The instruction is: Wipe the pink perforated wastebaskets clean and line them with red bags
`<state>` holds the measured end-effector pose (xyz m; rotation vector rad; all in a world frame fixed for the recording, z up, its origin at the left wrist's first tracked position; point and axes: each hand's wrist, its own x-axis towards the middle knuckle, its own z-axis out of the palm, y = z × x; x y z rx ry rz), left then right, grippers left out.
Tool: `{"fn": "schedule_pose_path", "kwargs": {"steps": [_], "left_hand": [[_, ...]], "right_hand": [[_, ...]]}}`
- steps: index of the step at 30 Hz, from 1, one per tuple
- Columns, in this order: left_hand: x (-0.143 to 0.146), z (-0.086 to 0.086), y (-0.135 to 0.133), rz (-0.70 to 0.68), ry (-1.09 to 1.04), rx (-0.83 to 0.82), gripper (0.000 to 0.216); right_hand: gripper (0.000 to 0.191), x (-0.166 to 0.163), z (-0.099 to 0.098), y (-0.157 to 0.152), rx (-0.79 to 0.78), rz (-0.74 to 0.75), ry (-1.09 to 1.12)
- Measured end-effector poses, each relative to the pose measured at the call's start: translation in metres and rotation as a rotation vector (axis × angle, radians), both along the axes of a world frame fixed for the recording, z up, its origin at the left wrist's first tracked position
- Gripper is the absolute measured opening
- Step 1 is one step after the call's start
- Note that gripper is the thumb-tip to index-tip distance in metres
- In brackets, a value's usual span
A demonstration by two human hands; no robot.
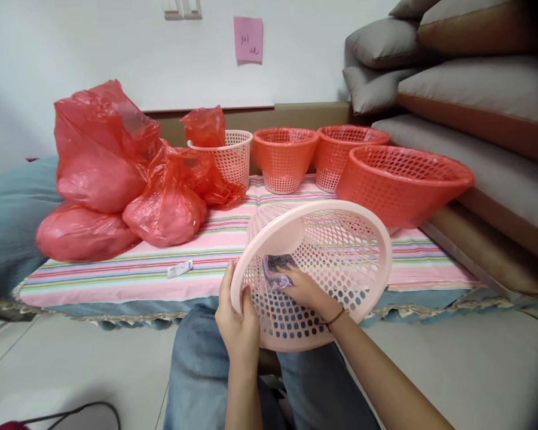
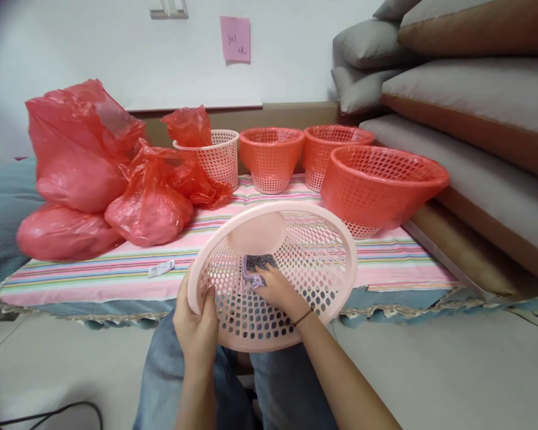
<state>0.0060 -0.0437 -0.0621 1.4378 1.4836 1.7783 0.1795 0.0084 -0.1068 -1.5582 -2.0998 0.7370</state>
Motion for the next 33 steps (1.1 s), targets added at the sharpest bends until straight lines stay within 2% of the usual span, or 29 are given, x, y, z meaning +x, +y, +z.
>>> {"fn": "schedule_pose_path", "kwargs": {"steps": [5,10,13,15,19,21,24,26,28,30,33], "left_hand": [[-0.002,0.001,-0.001,0.048,0.002,-0.012,0.042],[-0.002,0.005,-0.002,0.006,-0.016,-0.045,0.037],[-0.003,0.002,0.000,0.049,-0.044,-0.060,0.033],[-0.004,0.000,0.001,0.090,-0.075,-0.087,0.033],[-0.007,-0.001,0.001,0.004,-0.148,-0.132,0.038],[-0.008,0.001,0.000,-0.054,-0.138,-0.127,0.040],[-0.008,0.006,-0.001,-0.082,-0.081,-0.130,0.044],[-0.006,0.007,-0.001,-0.129,-0.063,-0.143,0.043],[-0.003,0.007,-0.001,-0.201,-0.072,-0.155,0.042],[-0.001,0.006,-0.001,-0.266,-0.086,-0.164,0.040],[0.001,0.004,-0.001,-0.320,-0.072,-0.157,0.038]], "right_hand": [[0.049,0.009,0.022,-0.064,-0.126,0.046,0.191],[0.042,0.019,0.043,-0.137,-0.158,0.037,0.451],[0.041,0.032,0.040,-0.165,-0.216,-0.062,0.589],[0.044,0.042,0.031,-0.171,-0.243,-0.146,0.689],[0.056,0.050,0.019,-0.146,-0.158,-0.344,0.879],[0.056,0.047,0.026,-0.119,-0.058,-0.409,0.891],[0.046,0.038,0.046,-0.070,0.078,-0.400,0.776],[0.039,0.032,0.057,-0.036,0.143,-0.398,0.651],[0.036,0.026,0.059,-0.006,0.174,-0.397,0.420],[0.042,0.019,0.052,0.018,0.175,-0.374,0.144],[0.052,0.008,0.025,0.038,0.095,-0.305,-0.196]]}}
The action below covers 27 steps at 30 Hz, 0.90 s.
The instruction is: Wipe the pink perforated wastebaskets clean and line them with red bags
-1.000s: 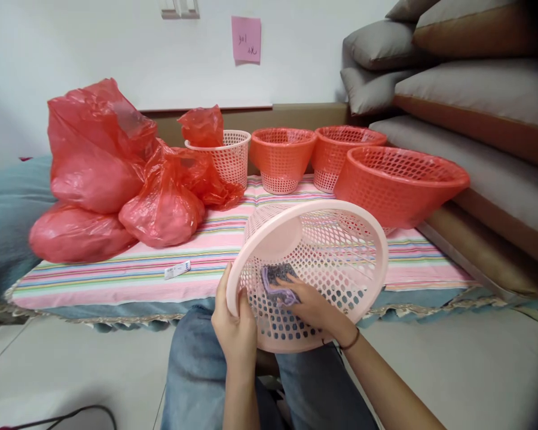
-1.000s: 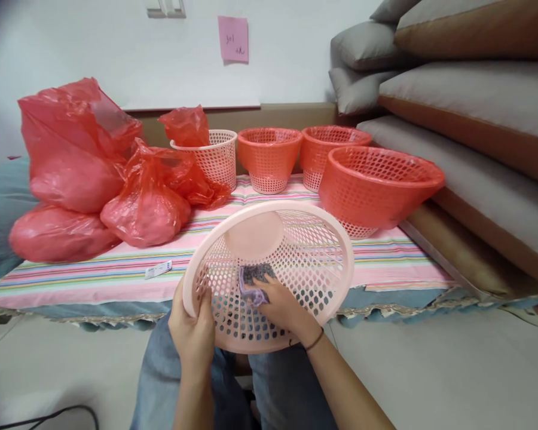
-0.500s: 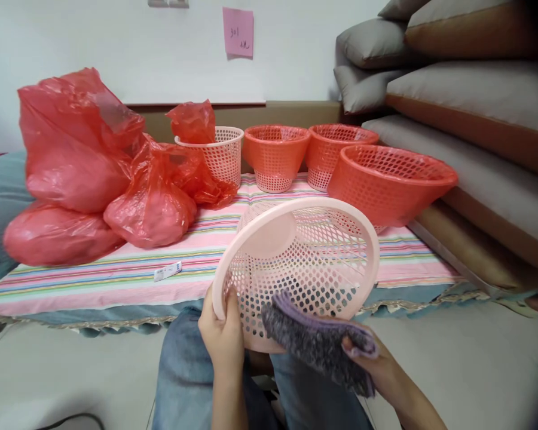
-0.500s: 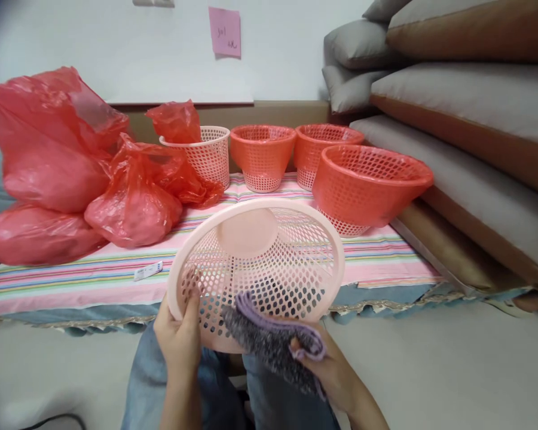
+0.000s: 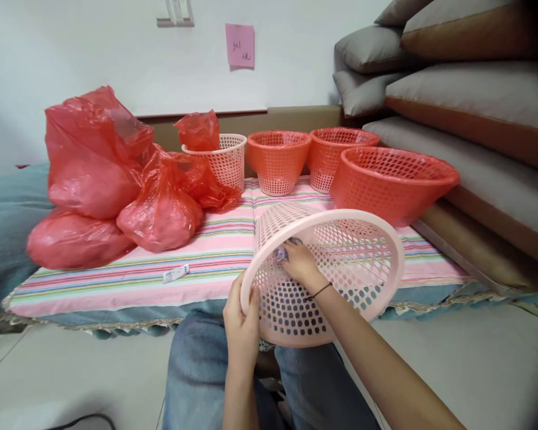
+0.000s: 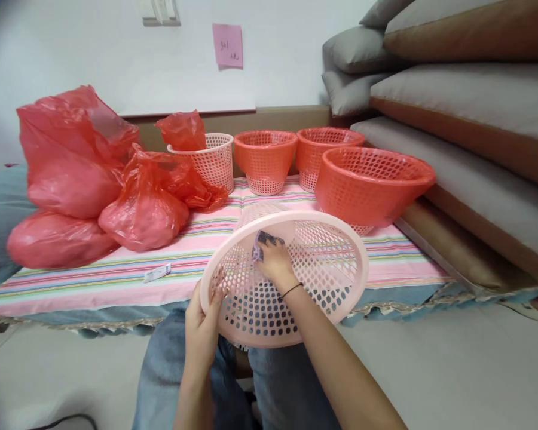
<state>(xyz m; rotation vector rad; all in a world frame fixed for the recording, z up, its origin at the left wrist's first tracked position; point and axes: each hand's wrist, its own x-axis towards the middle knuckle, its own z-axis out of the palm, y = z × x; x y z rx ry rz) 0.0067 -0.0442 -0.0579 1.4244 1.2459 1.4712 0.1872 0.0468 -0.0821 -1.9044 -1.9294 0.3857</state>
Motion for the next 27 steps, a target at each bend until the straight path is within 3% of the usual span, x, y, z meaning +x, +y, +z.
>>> {"fn": "schedule_pose_path", "kwargs": {"steps": [5,9,13,16,23,27], "left_hand": [[0.006,-0.003,0.003,0.087,0.065,0.057,0.029],[0.015,-0.007,0.006,0.213,0.084,0.137,0.031],[0.018,-0.010,0.006,0.305,0.104,0.159,0.029],[0.016,-0.010,0.004,0.378,0.120,0.132,0.026],[0.016,-0.014,0.002,0.439,0.087,0.091,0.023],[0.017,-0.015,0.002,0.442,0.053,0.089,0.024]], "right_hand": [[0.062,-0.007,-0.043,0.001,-0.162,0.009,-0.088],[0.060,-0.001,-0.047,0.000,-0.143,0.049,-0.061],[0.055,0.000,-0.042,-0.004,-0.146,0.082,0.024],[0.053,0.000,-0.038,-0.026,-0.110,0.137,0.128],[0.056,0.005,-0.001,-0.120,-0.151,0.260,0.442],[0.045,0.012,0.024,-0.169,-0.203,0.284,0.601]]}}
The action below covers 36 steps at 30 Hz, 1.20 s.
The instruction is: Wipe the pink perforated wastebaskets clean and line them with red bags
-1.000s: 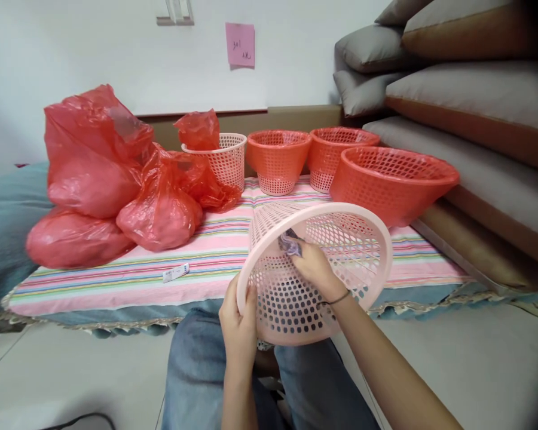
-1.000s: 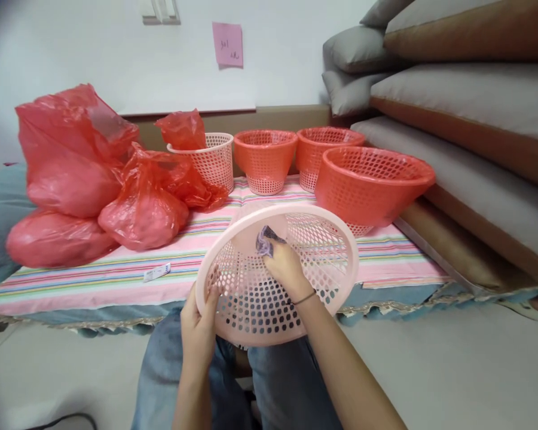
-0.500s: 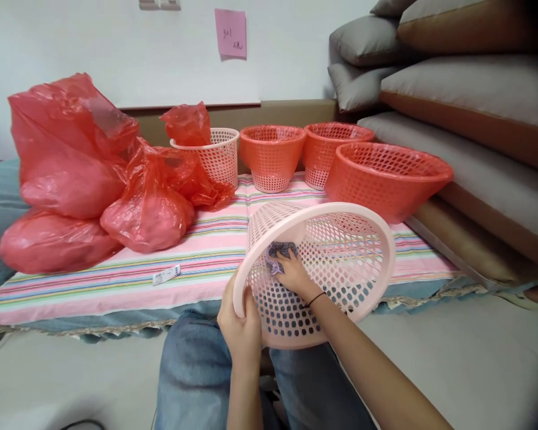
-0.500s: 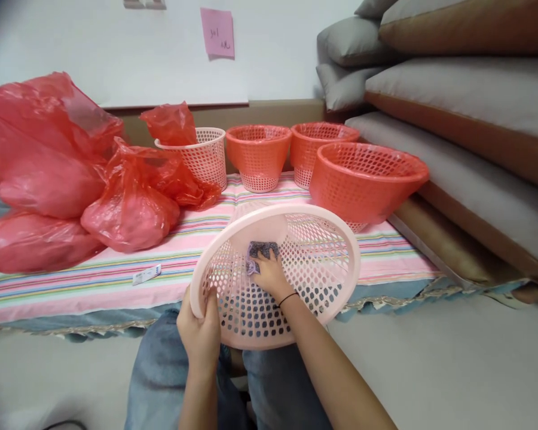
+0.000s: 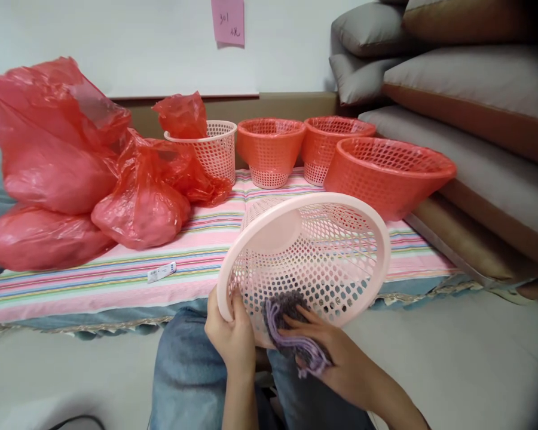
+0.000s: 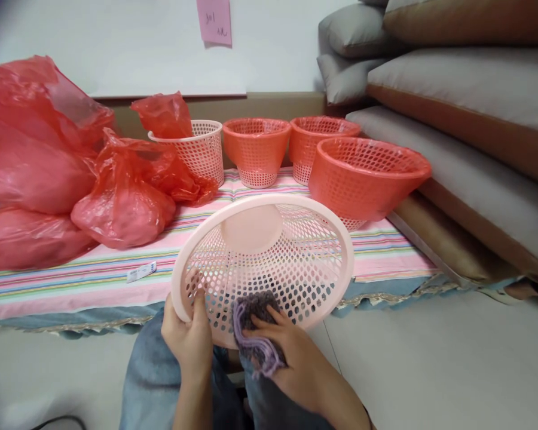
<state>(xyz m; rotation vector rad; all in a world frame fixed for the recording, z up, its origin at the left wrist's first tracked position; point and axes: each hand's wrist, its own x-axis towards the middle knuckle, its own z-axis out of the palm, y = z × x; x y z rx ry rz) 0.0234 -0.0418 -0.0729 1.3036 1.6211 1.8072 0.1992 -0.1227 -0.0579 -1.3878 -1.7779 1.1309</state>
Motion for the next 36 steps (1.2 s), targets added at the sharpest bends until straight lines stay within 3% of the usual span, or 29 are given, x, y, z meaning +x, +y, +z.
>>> {"fn": "schedule_pose_path", "kwargs": {"steps": [4,7,10,13,17,21,25,29,33,36], "left_hand": [[-0.001,0.001,0.001,-0.053,-0.007,0.010,0.024],[-0.002,0.003,0.002,-0.110,-0.013,0.002,0.025],[-0.004,0.009,0.001,-0.178,-0.034,-0.027,0.026],[-0.008,0.017,-0.001,-0.258,-0.013,-0.064,0.026],[-0.013,0.025,-0.004,-0.321,-0.011,-0.107,0.027],[-0.015,0.022,-0.003,-0.367,0.015,-0.131,0.031],[-0.024,0.007,0.002,-0.408,0.043,-0.172,0.039],[-0.038,-0.005,0.005,-0.447,-0.044,-0.243,0.051],[-0.046,-0.002,0.003,-0.498,-0.043,-0.306,0.049],[-0.047,0.007,0.001,-0.419,-0.001,-0.288,0.045]], "right_hand": [[0.037,0.018,0.005,-0.037,-0.073,0.009,0.129],[0.036,0.031,-0.002,-0.039,-0.110,-0.175,0.239],[0.041,0.034,-0.002,-0.006,-0.003,-0.344,0.332],[0.039,0.025,0.008,0.053,0.187,-0.376,0.317],[0.035,0.004,0.006,0.133,0.356,-0.445,0.114],[0.041,-0.022,-0.024,0.179,0.211,-0.311,-0.301],[0.058,-0.039,-0.053,0.187,0.119,-0.243,-0.420],[0.066,-0.036,-0.067,0.185,0.079,-0.181,-0.586],[0.064,-0.028,-0.068,0.187,0.140,-0.109,-0.751],[0.061,-0.024,-0.068,0.189,0.158,-0.097,-0.795]]}}
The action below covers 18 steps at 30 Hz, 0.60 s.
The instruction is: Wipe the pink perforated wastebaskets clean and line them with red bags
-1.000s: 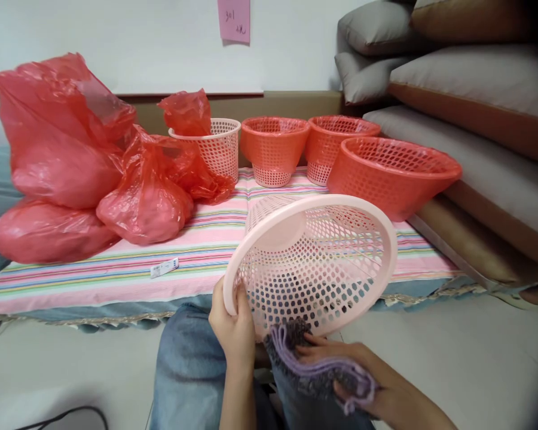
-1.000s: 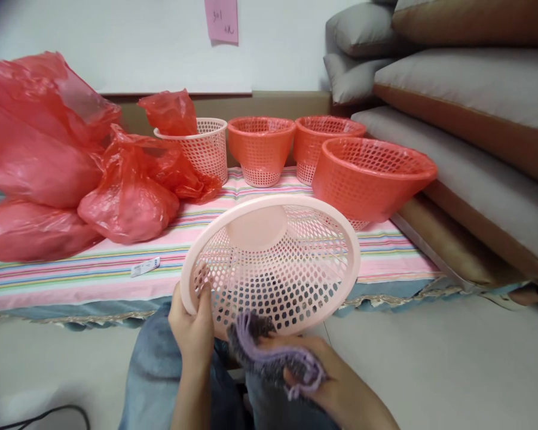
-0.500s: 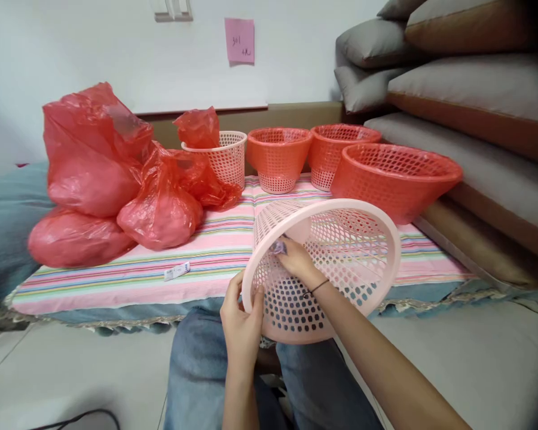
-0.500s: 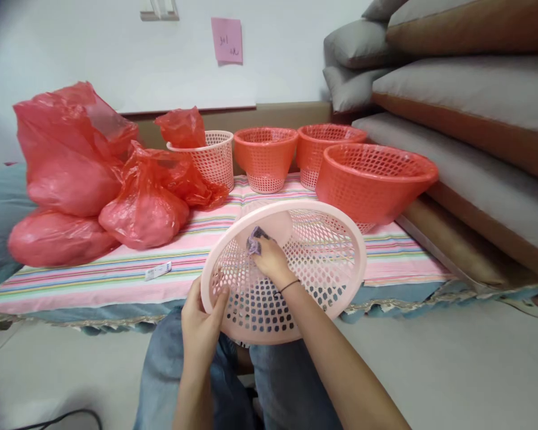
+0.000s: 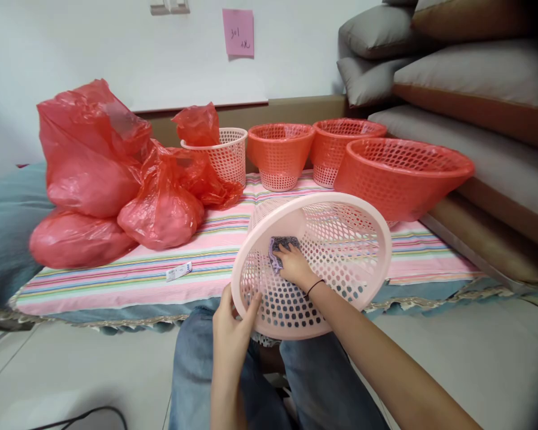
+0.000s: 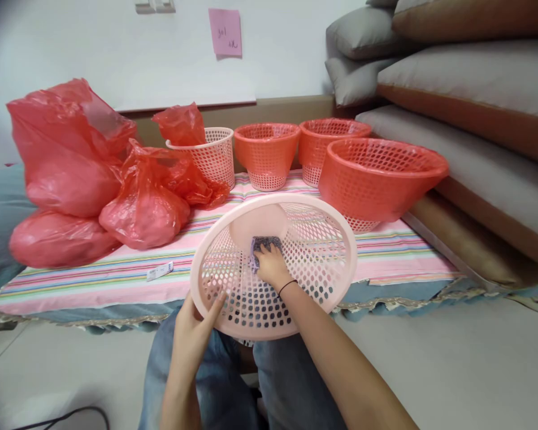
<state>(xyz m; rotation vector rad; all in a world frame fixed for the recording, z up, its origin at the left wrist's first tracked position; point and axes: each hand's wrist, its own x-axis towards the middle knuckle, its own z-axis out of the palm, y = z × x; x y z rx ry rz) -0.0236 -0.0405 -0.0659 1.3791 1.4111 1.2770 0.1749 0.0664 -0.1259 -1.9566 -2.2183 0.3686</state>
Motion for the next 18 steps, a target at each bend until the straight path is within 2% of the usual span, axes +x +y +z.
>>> {"fn": "schedule_pose_path", "kwargs": {"steps": [3,5,11,15,18], "left_hand": [[0.000,0.010,0.000,0.117,0.033,0.110,0.043],[0.002,0.013,0.001,0.144,0.014,0.192,0.043],[0.025,-0.003,0.007,0.085,-0.044,0.273,0.035],[0.037,-0.008,0.003,0.169,-0.036,0.311,0.034],[0.037,-0.007,0.001,0.244,-0.037,0.315,0.033]], "right_hand": [[0.061,0.002,-0.001,0.000,0.004,-0.009,-0.023],[0.062,0.003,-0.002,-0.001,0.009,-0.024,-0.021],[0.068,0.009,-0.009,-0.013,0.002,-0.083,0.155],[0.068,0.010,-0.011,-0.031,0.033,-0.093,0.238],[0.071,0.010,-0.004,-0.053,0.030,-0.066,0.252]]}}
